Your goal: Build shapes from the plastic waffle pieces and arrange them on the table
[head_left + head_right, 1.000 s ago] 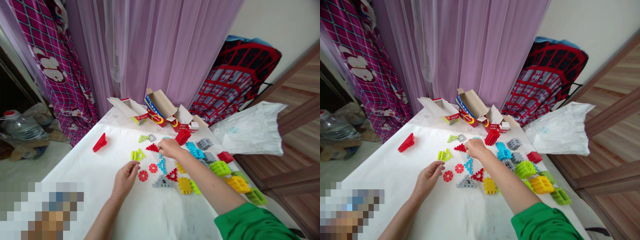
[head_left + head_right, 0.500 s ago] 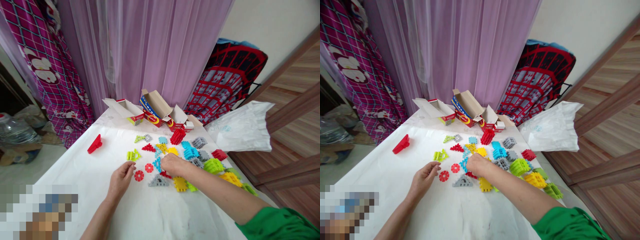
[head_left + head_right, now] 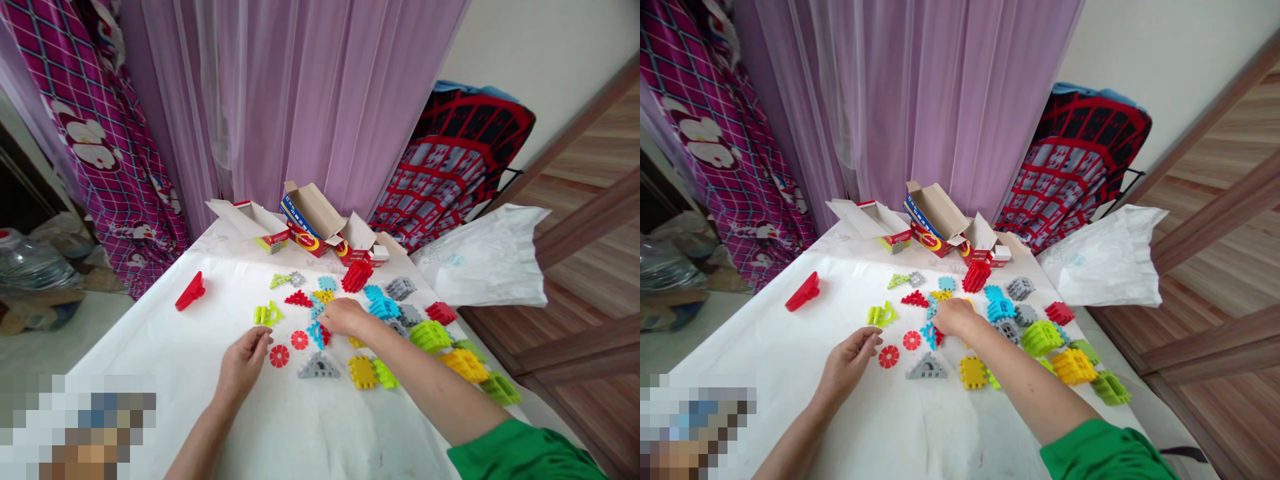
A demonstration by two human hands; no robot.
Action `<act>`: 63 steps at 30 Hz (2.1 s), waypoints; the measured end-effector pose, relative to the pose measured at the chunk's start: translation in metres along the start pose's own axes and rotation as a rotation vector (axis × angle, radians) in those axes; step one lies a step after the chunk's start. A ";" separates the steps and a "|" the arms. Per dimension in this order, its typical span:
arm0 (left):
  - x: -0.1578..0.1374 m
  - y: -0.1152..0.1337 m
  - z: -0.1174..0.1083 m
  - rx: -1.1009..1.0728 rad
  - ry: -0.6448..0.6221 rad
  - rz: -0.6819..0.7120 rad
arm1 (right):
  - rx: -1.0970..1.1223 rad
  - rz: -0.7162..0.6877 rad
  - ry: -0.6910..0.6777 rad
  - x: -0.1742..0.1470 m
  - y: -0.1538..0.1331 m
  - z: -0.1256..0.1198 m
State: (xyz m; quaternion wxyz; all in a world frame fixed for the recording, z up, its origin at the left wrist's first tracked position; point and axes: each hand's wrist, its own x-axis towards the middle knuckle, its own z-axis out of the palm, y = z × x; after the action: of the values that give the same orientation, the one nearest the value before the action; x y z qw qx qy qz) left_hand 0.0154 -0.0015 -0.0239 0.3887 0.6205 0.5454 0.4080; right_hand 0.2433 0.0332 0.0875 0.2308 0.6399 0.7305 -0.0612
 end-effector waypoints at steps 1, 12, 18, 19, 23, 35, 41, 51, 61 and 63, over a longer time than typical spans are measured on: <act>0.000 0.000 0.000 0.001 -0.001 -0.002 | 0.002 -0.016 0.007 0.000 0.003 0.001; -0.001 -0.002 0.002 -0.001 -0.005 -0.010 | -0.103 -0.442 0.130 -0.002 0.026 0.023; 0.000 -0.003 0.001 -0.010 -0.007 -0.009 | -0.123 -0.471 0.185 -0.006 0.025 0.024; 0.000 -0.003 0.001 -0.012 -0.006 -0.009 | -0.132 -0.471 0.166 -0.006 0.025 0.023; 0.000 -0.003 0.001 -0.028 0.000 -0.010 | -0.197 -0.475 0.132 -0.003 0.020 0.022; 0.000 0.002 0.002 -0.161 0.141 -0.076 | -0.097 -0.381 0.247 0.002 0.028 0.007; 0.002 0.008 -0.007 -0.222 0.248 -0.110 | -0.083 -0.169 0.259 0.024 -0.004 -0.018; 0.013 0.004 -0.024 -0.321 0.424 -0.179 | -0.112 -0.201 0.240 0.046 -0.029 -0.030; 0.011 0.006 -0.024 -0.339 0.402 -0.184 | -0.121 -0.218 0.235 0.053 -0.030 -0.022; 0.012 0.007 -0.024 -0.339 0.398 -0.182 | -0.115 -0.220 0.237 0.053 -0.030 -0.021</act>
State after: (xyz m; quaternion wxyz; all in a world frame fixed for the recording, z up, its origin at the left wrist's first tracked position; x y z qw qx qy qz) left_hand -0.0036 0.0103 -0.0080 0.4071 0.4029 0.5885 0.5707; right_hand 0.2055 0.0844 0.0779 0.1711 0.5444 0.8205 0.0319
